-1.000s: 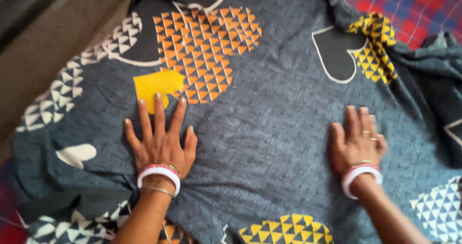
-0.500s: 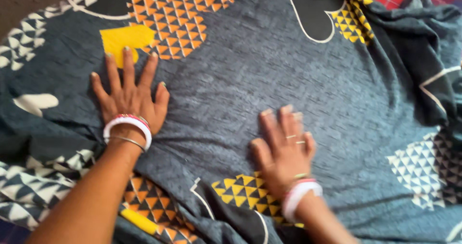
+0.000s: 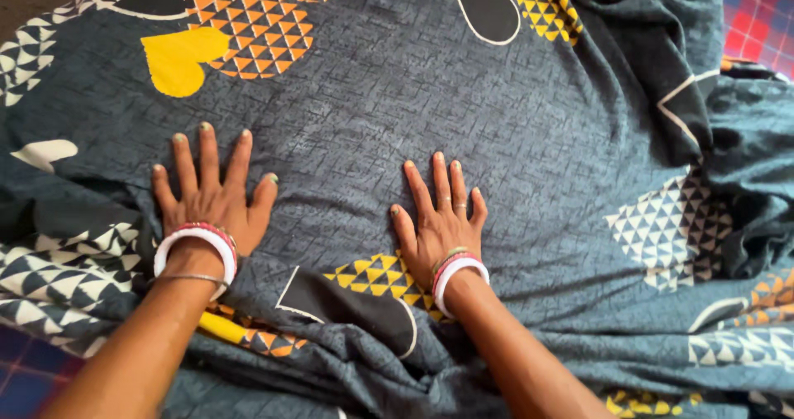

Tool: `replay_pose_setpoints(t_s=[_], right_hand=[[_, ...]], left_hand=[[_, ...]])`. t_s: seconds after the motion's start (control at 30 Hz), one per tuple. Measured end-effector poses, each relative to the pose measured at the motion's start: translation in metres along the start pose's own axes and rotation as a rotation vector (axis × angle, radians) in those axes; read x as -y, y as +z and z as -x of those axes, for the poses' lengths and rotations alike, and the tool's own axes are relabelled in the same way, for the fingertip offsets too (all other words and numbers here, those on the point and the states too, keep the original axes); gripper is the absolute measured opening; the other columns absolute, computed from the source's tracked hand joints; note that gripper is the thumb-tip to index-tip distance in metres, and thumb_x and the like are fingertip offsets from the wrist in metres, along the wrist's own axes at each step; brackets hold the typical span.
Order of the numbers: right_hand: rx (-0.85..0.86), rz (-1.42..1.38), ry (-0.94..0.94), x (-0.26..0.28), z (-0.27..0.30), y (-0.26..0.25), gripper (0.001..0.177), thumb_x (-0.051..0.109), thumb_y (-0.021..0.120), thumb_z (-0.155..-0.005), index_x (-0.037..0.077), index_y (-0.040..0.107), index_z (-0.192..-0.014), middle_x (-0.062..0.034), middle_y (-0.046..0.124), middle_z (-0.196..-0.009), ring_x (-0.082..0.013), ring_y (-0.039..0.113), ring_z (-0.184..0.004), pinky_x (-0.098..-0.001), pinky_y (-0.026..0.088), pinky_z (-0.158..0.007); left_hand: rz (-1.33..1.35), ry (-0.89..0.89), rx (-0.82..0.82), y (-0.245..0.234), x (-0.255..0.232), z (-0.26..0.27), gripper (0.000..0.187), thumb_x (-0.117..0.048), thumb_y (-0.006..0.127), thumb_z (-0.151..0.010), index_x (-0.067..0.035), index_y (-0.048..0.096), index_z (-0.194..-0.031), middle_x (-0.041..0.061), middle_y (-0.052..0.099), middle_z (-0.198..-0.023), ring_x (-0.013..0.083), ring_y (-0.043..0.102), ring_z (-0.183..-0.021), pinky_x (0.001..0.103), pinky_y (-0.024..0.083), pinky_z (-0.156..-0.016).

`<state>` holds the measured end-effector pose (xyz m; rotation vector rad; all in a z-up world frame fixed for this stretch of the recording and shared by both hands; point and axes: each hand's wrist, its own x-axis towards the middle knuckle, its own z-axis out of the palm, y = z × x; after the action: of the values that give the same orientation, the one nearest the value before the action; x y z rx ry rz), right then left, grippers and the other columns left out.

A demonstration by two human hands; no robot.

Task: The person spreads and smooths a patterned bedsheet over a mattress on a bed frame, pulling at the edges and using their hands to flatten creases.

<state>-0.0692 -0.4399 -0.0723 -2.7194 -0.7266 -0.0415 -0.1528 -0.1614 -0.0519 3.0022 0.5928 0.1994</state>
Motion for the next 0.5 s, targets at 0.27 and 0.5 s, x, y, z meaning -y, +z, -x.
replay_pose_setpoints(t_s=[0.27,0.5], right_hand=[[0.012,0.015,0.002,-0.001,0.004,0.004,0.065,0.048,0.046,-0.1,0.023,0.034,-0.159,-0.0159,0.018,-0.169,-0.0356,0.013,-0.155,-0.058,0.009,-0.118],[-0.005,0.046,-0.011,-0.001,0.002,0.008,0.065,0.047,0.043,-0.101,0.022,0.032,-0.161,-0.0162,0.017,-0.17,-0.0359,0.013,-0.156,-0.0578,0.009,-0.119]], left_hand=[[0.01,0.024,-0.093,-0.009,-0.008,0.032,0.072,-0.052,0.051,-0.095,-0.02,0.041,-0.158,0.016,0.028,-0.168,0.0393,0.017,-0.156,0.061,0.012,-0.121],[0.039,0.011,-0.113,-0.01,-0.008,0.031,0.07,-0.051,0.054,-0.093,-0.02,0.044,-0.156,0.016,0.03,-0.167,0.0402,0.018,-0.154,0.062,0.012,-0.12]])
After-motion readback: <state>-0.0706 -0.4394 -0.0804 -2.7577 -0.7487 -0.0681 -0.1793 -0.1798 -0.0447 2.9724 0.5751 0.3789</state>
